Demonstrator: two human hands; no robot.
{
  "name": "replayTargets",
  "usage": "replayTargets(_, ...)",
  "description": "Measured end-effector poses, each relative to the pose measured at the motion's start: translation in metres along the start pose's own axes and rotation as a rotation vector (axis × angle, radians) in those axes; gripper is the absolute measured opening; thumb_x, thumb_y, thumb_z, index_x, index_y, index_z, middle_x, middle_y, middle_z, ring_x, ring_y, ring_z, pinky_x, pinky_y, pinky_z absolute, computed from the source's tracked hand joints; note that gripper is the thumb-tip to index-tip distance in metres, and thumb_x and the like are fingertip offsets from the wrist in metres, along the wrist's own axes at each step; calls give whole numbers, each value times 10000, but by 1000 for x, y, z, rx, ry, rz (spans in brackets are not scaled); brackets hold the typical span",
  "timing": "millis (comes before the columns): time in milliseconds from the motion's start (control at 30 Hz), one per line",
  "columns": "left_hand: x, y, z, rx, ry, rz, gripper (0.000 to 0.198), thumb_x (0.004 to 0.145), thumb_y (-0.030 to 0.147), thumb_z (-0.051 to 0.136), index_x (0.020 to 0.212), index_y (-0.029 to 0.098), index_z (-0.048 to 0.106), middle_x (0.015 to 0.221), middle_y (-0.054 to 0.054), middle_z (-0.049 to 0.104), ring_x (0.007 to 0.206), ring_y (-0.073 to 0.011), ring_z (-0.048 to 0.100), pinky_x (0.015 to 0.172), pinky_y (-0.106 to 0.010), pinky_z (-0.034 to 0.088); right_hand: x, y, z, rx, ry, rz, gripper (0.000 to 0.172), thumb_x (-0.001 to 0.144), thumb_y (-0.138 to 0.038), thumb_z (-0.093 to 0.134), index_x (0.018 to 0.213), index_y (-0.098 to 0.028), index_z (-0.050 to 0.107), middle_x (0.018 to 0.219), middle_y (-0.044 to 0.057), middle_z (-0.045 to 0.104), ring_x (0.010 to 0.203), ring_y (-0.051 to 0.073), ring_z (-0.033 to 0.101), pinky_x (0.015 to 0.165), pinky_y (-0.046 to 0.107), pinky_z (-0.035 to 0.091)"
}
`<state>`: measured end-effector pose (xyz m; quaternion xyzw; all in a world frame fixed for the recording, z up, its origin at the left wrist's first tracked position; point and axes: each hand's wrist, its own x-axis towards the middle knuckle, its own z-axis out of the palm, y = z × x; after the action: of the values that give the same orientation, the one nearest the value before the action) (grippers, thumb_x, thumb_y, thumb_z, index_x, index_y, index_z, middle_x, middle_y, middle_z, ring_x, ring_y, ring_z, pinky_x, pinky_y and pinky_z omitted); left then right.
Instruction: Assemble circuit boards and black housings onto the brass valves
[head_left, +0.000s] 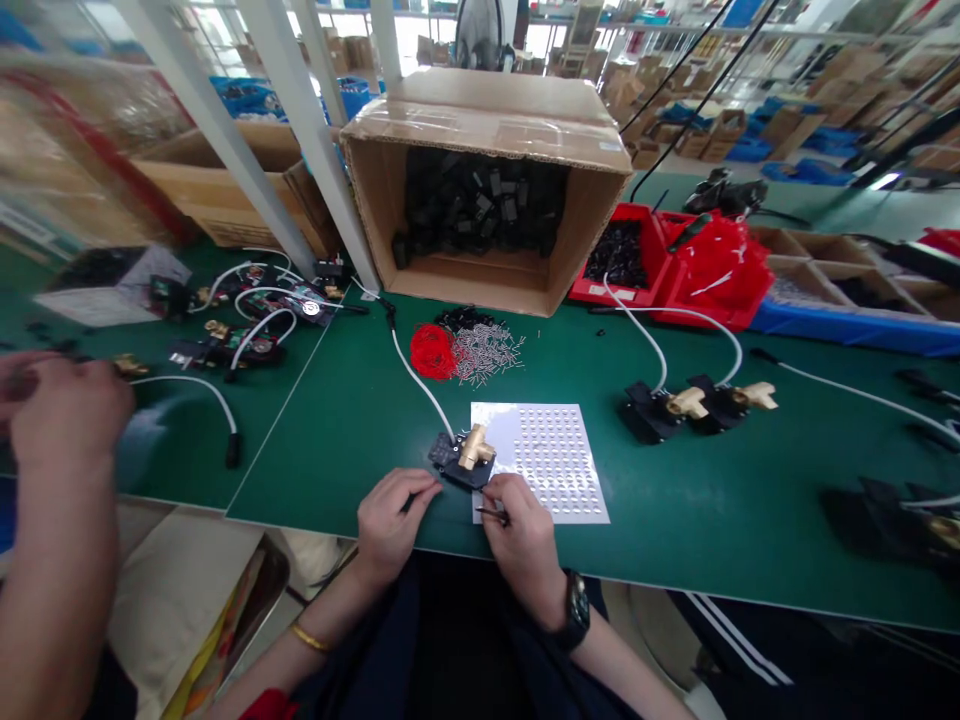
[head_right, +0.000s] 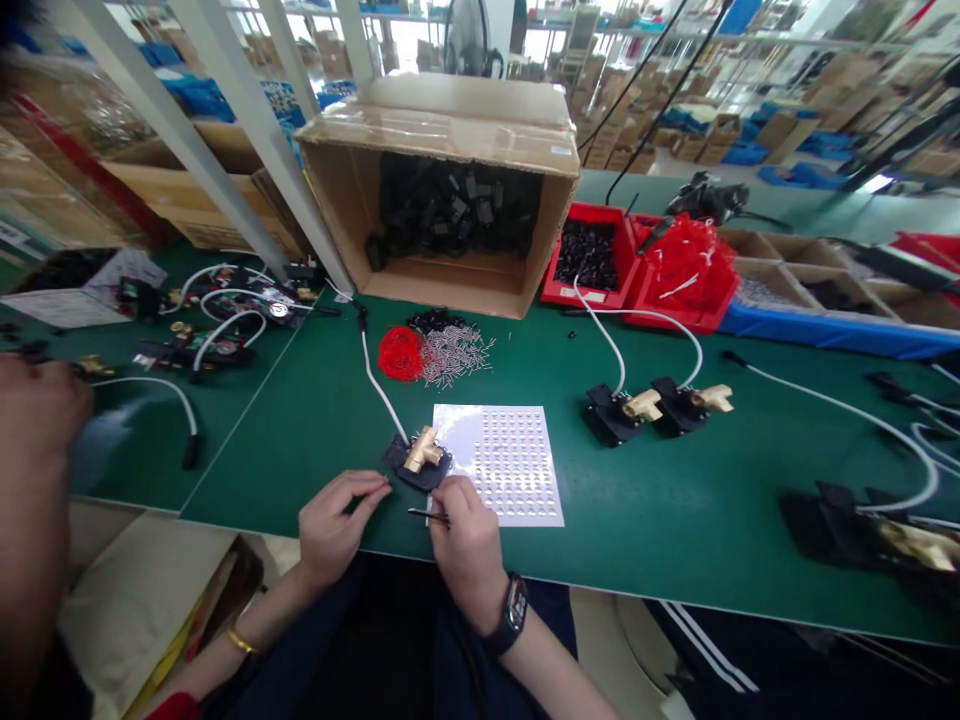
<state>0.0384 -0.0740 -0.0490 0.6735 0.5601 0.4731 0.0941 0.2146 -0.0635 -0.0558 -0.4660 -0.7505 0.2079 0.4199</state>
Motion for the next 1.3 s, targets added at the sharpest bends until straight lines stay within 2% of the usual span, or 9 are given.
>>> replayTargets(333,12,-9,3,-27,-104,-33,78,804,217,627,742,186,662,751,-12,689,707,-146,637,698,-260,494,-2,6,-2,-33,-39,-42,205,845,-54,426,906,-188,569,864,66,626,806,184,620,728,302,512)
replayTargets(600,27,-13,6,-62,-259,-289,234,709,314,691,548,191,575,562,25,575,546,-132,532,562,-260,407,-10,12,-19,-16,-118,-26,296,887,-137,453,1147,-224,561,1087,91,623,983,203,616,832,332,532)
replayTargets(700,30,-19,3,-113,-198,-377,325,537,313,811,678,187,547,620,52,527,561,-110,479,548,-233,384,5,10,-24,-77,-133,58,553,801,-238,620,1310,-195,410,1249,133,541,1139,277,529,882,400,511)
replayTargets(800,46,-22,-6,-449,-22,-617,512,618,448,746,988,193,498,842,-5,579,571,-91,467,525,-219,388,28,3,-23,-174,-270,125,870,670,-311,750,1387,-160,280,1270,171,519,1099,343,548,809,442,529)
replayTargets(900,77,-21,-13,-962,-83,-939,525,823,590,435,1103,149,472,983,-136,614,473,-70,408,409,-206,338,44,-6,-16,-249,-356,151,762,666,-301,740,1318,-151,375,1081,148,619,887,313,638,695,408,539)
replayTargets(967,100,-14,-9,-1129,-103,-996,473,844,534,451,1054,116,524,872,-129,635,426,-51,347,361,-180,293,47,-9,-11,-264,-334,167,647,677,-289,718,1244,-153,438,998,123,633,803,284,647,651,382,531)
replayTargets(1100,144,33,14,-1026,115,-670,353,790,251,618,1121,147,552,522,63,447,387,-30,291,336,-114,203,45,-9,-11,-165,-181,197,578,659,-271,713,1175,-174,471,989,94,628,838,263,634,688,363,525)
replayTargets(1200,171,96,27,-892,-74,-359,436,837,263,548,1259,170,487,573,46,464,444,-51,387,365,-124,281,51,-7,-37,-13,33,208,560,667,-248,701,1177,-185,477,1044,86,624,930,245,613,780,354,511)
replayTargets(1300,180,152,20,-687,-257,-7,504,798,247,569,1290,215,466,976,-68,600,659,-129,566,495,-221,469,68,3,-89,17,264,212,467,694,-280,687,1123,-178,533,1044,91,634,918,226,612,783,339,509)
